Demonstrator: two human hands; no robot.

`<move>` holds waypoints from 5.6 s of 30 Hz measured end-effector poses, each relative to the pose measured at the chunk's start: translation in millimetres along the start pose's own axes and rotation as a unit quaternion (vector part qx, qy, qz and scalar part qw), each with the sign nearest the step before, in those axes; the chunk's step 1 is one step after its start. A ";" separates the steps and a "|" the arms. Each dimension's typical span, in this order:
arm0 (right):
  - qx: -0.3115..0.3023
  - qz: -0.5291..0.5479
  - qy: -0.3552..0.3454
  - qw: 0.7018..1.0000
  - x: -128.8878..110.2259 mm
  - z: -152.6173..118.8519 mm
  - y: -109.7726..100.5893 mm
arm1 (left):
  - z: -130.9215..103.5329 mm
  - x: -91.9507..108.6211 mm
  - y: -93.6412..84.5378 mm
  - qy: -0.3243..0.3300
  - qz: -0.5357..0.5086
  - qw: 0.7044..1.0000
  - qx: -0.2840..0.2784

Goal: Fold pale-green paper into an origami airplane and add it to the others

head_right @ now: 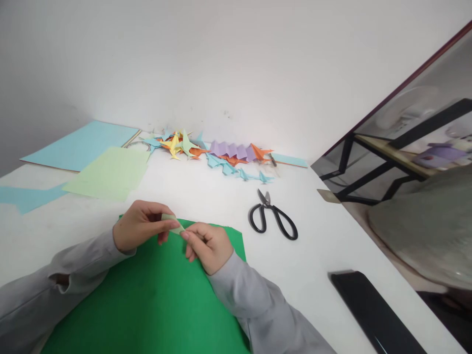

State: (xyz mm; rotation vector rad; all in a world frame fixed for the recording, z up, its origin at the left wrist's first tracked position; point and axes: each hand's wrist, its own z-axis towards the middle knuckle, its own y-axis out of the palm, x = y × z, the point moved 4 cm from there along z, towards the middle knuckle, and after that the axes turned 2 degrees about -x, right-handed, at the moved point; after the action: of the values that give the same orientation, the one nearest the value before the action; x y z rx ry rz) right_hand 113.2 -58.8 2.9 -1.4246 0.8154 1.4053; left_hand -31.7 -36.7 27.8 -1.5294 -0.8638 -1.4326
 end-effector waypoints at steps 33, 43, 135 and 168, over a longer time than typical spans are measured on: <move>-0.065 -0.038 0.051 0.996 1.1 0.4 5.2 | -0.5 -10.7 6.9 -0.152 -0.074 0.986 -0.018; -0.040 0.082 0.074 0.993 14.7 6.1 4.9 | 0.2 -10.9 8.8 -0.147 -0.133 0.980 -0.032; -0.011 -0.465 -0.314 0.828 -25.5 -10.0 5.7 | -14.3 22.1 16.0 0.336 0.435 0.831 -0.089; -0.011 -0.390 -0.359 0.848 -25.3 -10.1 -0.4 | -12.9 21.3 15.1 0.327 0.420 0.841 -0.096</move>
State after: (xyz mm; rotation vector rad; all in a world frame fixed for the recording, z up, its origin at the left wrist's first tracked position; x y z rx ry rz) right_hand 114.1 -71.9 26.8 -0.9282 -0.2634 1.1322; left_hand -21.0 -55.8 46.9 -1.1652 0.3624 -1.2190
